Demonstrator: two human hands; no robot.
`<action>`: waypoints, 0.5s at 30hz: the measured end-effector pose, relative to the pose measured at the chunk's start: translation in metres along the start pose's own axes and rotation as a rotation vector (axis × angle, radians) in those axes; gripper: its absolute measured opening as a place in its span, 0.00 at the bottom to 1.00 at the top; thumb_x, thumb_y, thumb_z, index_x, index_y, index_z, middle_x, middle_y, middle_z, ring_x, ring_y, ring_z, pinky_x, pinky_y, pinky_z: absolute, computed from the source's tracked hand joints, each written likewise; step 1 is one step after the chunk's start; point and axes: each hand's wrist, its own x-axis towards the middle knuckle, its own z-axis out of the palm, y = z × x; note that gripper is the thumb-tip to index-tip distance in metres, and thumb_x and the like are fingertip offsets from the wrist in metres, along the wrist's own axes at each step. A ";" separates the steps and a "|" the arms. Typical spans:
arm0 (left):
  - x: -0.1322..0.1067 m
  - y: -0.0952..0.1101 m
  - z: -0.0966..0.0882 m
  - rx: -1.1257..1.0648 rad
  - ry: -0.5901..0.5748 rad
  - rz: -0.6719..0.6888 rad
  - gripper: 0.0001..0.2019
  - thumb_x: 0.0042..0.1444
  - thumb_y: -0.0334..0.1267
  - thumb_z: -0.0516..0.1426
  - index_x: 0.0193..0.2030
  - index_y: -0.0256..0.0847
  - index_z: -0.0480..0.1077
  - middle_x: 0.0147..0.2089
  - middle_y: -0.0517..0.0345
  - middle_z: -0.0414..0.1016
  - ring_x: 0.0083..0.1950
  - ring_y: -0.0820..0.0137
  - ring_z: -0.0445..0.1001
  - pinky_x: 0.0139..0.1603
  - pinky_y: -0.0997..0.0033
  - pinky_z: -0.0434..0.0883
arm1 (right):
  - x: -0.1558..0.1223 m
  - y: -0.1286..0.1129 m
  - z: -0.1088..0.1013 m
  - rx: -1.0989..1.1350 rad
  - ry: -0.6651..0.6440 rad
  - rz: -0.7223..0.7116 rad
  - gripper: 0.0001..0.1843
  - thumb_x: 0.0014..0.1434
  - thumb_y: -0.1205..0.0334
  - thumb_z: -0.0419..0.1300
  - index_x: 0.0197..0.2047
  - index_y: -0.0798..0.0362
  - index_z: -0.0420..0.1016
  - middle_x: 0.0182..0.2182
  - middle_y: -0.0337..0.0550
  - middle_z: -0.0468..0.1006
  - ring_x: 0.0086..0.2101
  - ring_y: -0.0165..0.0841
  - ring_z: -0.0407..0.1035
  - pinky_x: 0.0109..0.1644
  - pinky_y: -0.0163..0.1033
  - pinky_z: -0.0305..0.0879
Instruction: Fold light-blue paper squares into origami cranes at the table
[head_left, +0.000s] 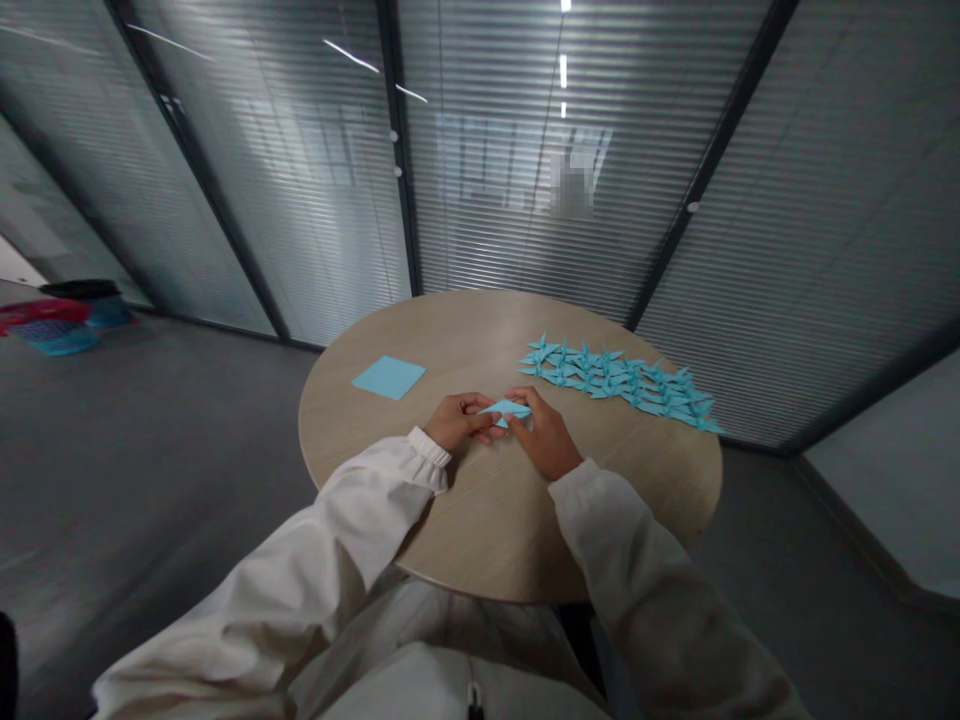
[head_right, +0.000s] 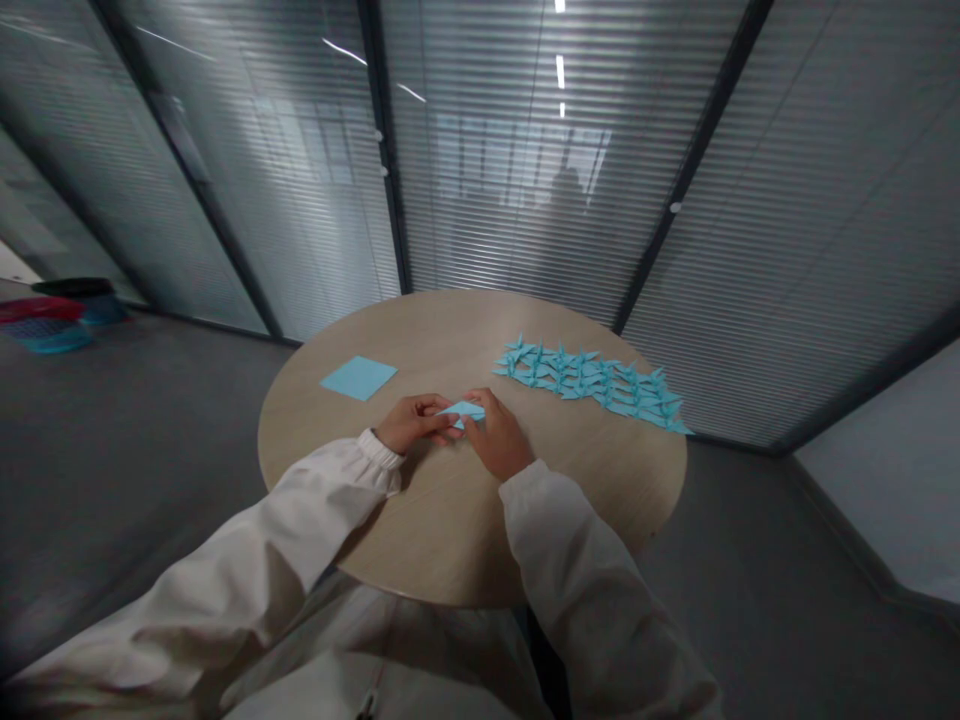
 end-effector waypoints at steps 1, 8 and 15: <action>0.000 0.000 0.000 0.004 0.000 -0.002 0.21 0.34 0.39 0.67 0.33 0.31 0.67 0.29 0.52 0.77 0.29 0.68 0.77 0.25 0.76 0.72 | 0.000 0.000 0.000 -0.004 -0.001 -0.002 0.14 0.52 0.65 0.52 0.44 0.52 0.63 0.38 0.44 0.72 0.41 0.34 0.68 0.48 0.42 0.63; -0.001 -0.001 0.000 0.020 0.012 -0.001 0.21 0.35 0.39 0.67 0.34 0.31 0.67 0.29 0.52 0.77 0.29 0.68 0.77 0.24 0.77 0.72 | 0.000 0.000 0.000 -0.001 -0.002 0.009 0.15 0.52 0.66 0.52 0.45 0.53 0.63 0.38 0.45 0.73 0.41 0.35 0.68 0.48 0.42 0.63; -0.001 0.002 0.001 0.018 0.016 0.001 0.19 0.36 0.38 0.67 0.33 0.31 0.67 0.27 0.52 0.77 0.28 0.69 0.76 0.24 0.77 0.71 | 0.000 -0.002 -0.002 -0.005 -0.005 -0.002 0.14 0.53 0.66 0.52 0.44 0.53 0.63 0.38 0.46 0.73 0.41 0.35 0.68 0.48 0.41 0.63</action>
